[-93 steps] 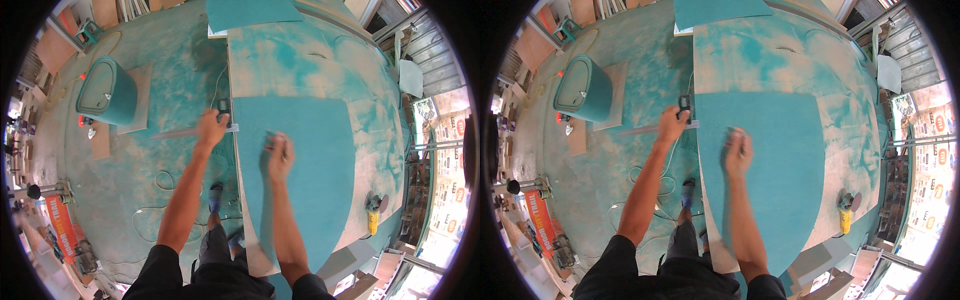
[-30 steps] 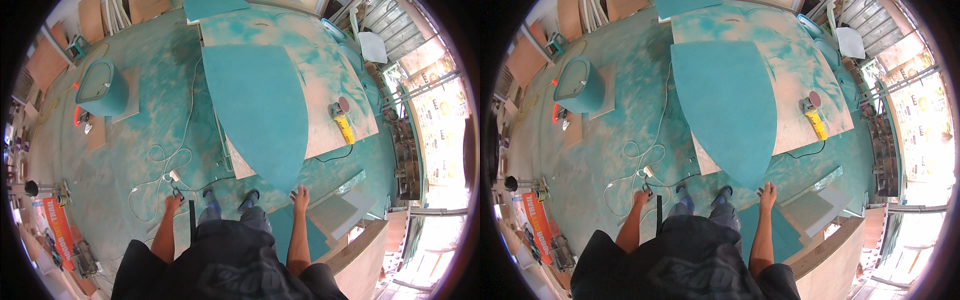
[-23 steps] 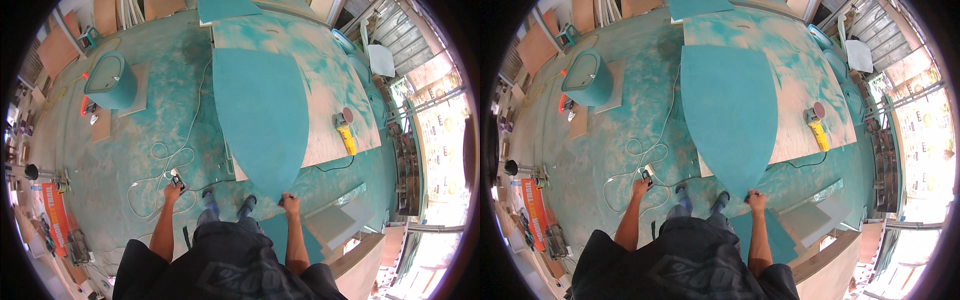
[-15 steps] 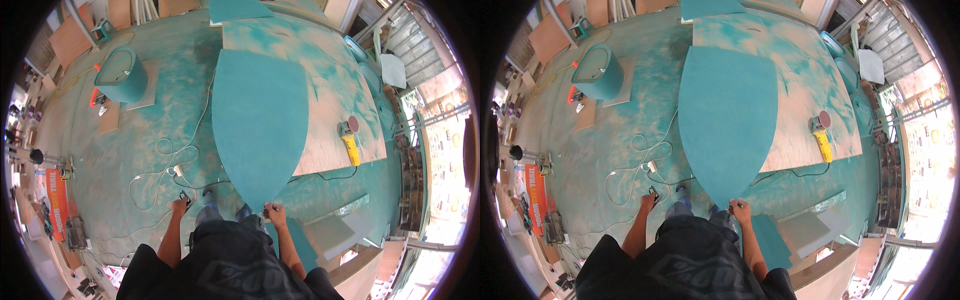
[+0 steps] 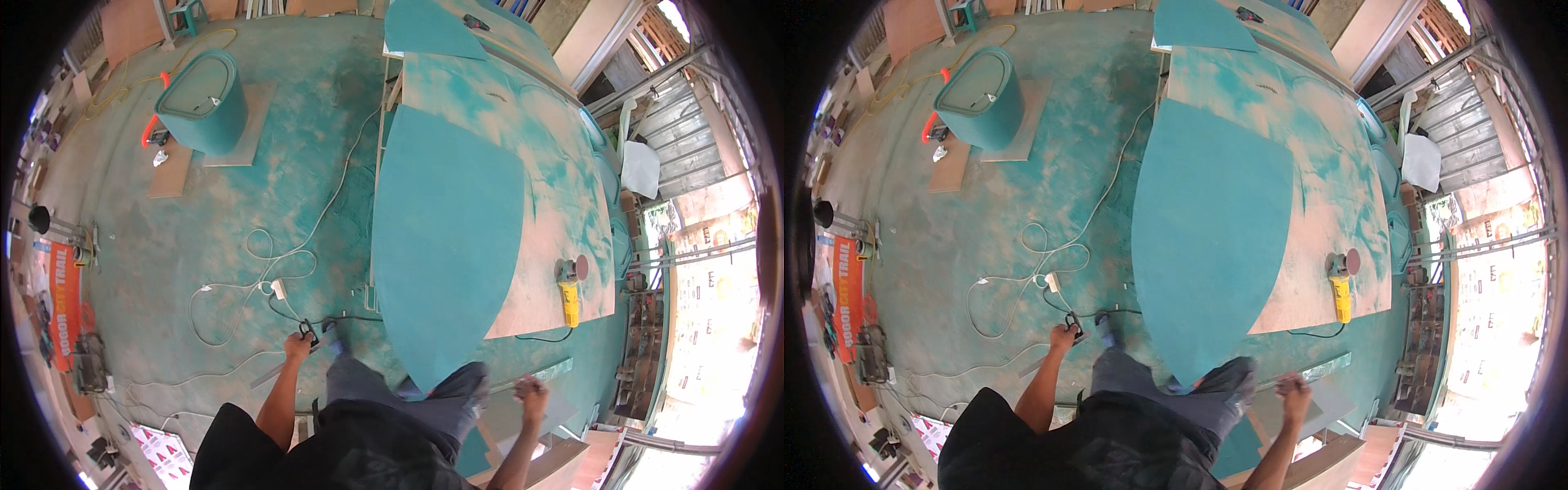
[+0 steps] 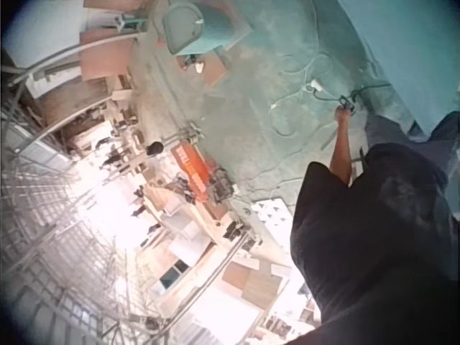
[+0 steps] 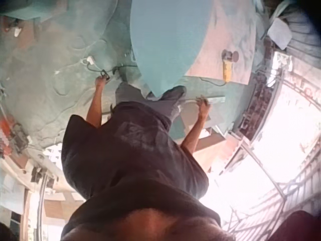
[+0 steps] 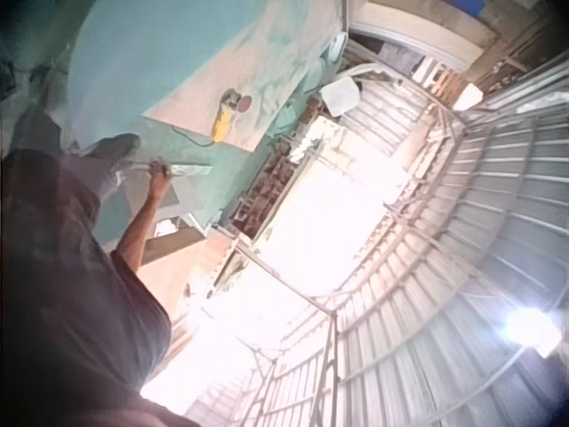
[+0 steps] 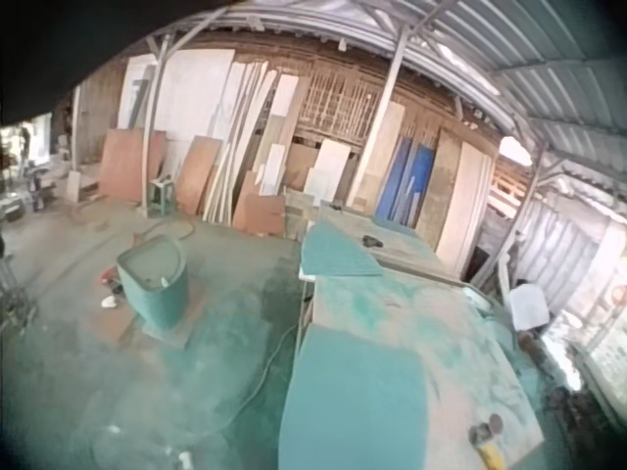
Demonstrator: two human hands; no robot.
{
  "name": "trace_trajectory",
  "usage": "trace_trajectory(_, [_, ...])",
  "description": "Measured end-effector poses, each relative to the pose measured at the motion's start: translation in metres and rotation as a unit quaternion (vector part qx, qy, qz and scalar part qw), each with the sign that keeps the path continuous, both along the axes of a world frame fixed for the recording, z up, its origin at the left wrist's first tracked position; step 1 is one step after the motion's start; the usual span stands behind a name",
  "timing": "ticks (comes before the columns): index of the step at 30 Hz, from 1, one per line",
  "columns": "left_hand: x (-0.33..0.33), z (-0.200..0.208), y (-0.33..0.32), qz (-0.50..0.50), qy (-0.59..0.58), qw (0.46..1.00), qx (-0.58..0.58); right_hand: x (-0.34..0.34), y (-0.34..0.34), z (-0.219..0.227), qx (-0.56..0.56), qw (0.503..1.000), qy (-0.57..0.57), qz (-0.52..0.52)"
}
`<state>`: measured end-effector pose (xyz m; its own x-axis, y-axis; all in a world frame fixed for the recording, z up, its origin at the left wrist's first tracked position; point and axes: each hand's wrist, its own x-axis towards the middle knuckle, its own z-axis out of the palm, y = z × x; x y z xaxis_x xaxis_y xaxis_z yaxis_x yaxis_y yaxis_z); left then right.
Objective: The person places a large curved wood panel onto a work table and uses a square and a pencil to mark a line along its edge.
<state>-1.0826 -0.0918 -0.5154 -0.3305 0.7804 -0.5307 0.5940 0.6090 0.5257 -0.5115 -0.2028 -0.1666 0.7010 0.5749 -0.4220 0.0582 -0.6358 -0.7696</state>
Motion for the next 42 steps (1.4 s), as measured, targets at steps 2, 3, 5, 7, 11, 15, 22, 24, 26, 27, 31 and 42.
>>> trace_trajectory(2, [-0.007,0.015,0.004,-0.005,-0.015,1.000,0.009,-0.016,0.023,0.050,0.015,0.998,-0.064,-0.014])
trace_trajectory(3, [-0.009,0.021,0.011,-0.007,-0.025,0.999,0.018,-0.021,0.027,0.069,0.033,0.996,-0.078,-0.021])
trace_trajectory(5, [-0.031,0.023,0.025,0.006,-0.034,0.999,0.033,-0.030,0.043,0.088,0.074,0.992,-0.096,-0.024])
trace_trajectory(7, [-0.049,0.026,0.041,0.014,-0.049,0.998,0.046,-0.043,0.054,0.103,0.099,0.990,-0.099,-0.029])
trace_trajectory(11, [-0.070,0.053,0.102,0.014,-0.028,0.992,0.126,-0.054,0.067,0.107,0.143,0.982,-0.097,-0.076])
trace_trajectory(15, [-0.066,0.119,0.162,-0.006,-0.010,0.975,0.222,-0.058,0.121,0.098,0.185,0.981,-0.037,-0.046])
trace_trajectory(22, [-0.010,0.203,0.235,-0.062,-0.032,0.947,0.313,-0.138,0.300,0.044,0.175,0.966,-0.003,0.189])
trace_trajectory(24, [0.011,0.227,0.258,-0.118,-0.002,0.945,0.306,-0.161,0.338,0.002,0.179,0.957,0.051,0.222])
trace_trajectory(26, [0.039,0.231,0.281,-0.127,-0.027,0.954,0.271,-0.177,0.360,-0.037,0.169,0.949,0.063,0.259])
trace_trajectory(27, [0.053,0.231,0.296,-0.134,-0.041,0.957,0.255,-0.183,0.368,-0.055,0.165,0.945,0.062,0.277])
trace_trajectory(31, [0.105,0.206,0.354,-0.153,-0.033,0.953,0.260,-0.213,0.384,-0.096,0.188,0.951,0.089,0.230])
trace_trajectory(42, [0.152,0.199,0.393,-0.229,0.039,0.925,0.300,-0.216,0.377,-0.117,0.250,0.919,0.190,0.239])
